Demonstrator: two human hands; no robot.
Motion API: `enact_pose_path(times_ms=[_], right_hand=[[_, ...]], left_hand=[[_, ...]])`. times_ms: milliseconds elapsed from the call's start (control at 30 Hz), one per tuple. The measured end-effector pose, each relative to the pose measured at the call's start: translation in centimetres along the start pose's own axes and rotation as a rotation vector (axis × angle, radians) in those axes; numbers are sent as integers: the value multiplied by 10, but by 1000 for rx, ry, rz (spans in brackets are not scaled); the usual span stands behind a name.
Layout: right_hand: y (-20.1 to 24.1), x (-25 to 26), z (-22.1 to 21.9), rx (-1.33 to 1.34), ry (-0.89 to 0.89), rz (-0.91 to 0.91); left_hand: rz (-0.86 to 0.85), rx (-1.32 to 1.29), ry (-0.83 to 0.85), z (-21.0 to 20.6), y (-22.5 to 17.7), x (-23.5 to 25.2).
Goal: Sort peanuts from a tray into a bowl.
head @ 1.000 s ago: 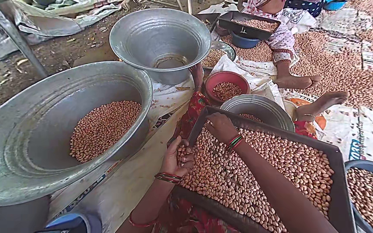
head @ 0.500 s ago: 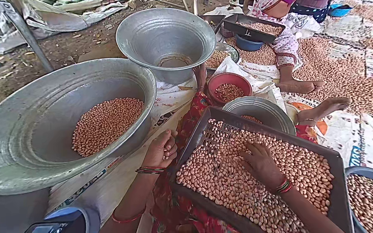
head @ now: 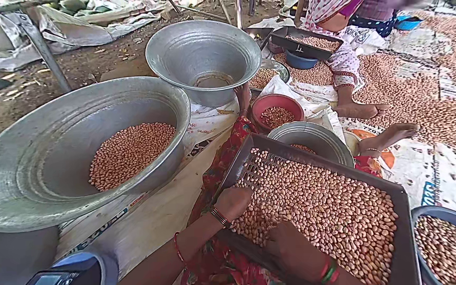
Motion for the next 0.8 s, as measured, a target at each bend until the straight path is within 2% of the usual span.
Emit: enact_pose_path(times_ms=[33,67,133,200,300,400,500,567,600,667,733,800], right_hand=[[-11,-25,3,0,12,-58],[-23,-49,6,-48,-58,-96],[-48,-87,18,-245,-284,-188],[-70,-104,34,-415,-490,-302],[-75,-94,54,-472,-772,-280],[-73,-64,68,-431,-947,-217],[-86,-41,80,-358,-975,-223],[-93,-28,78,-358,-886,-248],[-95,-23,73,-357,-814,-274],[-96,-14,65,-387,-767,-288],[-94,-10,62,-397,-839,-279],[-85,-7,67,-274,-851,-302]], left_hand=[[1,18,6,-1,-3,1],[3,30,5,-2,-5,2],[8,60,-9,-3,-8,3],[2,86,-27,-3,-11,3],[-4,104,-61,-3,-13,4],[5,18,-80,-1,-9,5],[6,-401,-209,10,6,0],[21,-902,-366,17,20,-6],[19,-1234,-418,18,26,-8],[-78,-1762,-403,19,36,-11],[-134,-1906,-374,21,45,-17],[-22,-1738,-437,26,49,-27]])
Point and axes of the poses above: each hand's wrist, its own x-axis towards the middle knuckle, its own z-axis out of the back of the hand, y = z × x, the point moved 6 cm from there along x, towards the middle knuckle, and after that the axes turned 8 degrees about -y, right-handed, at the moved point
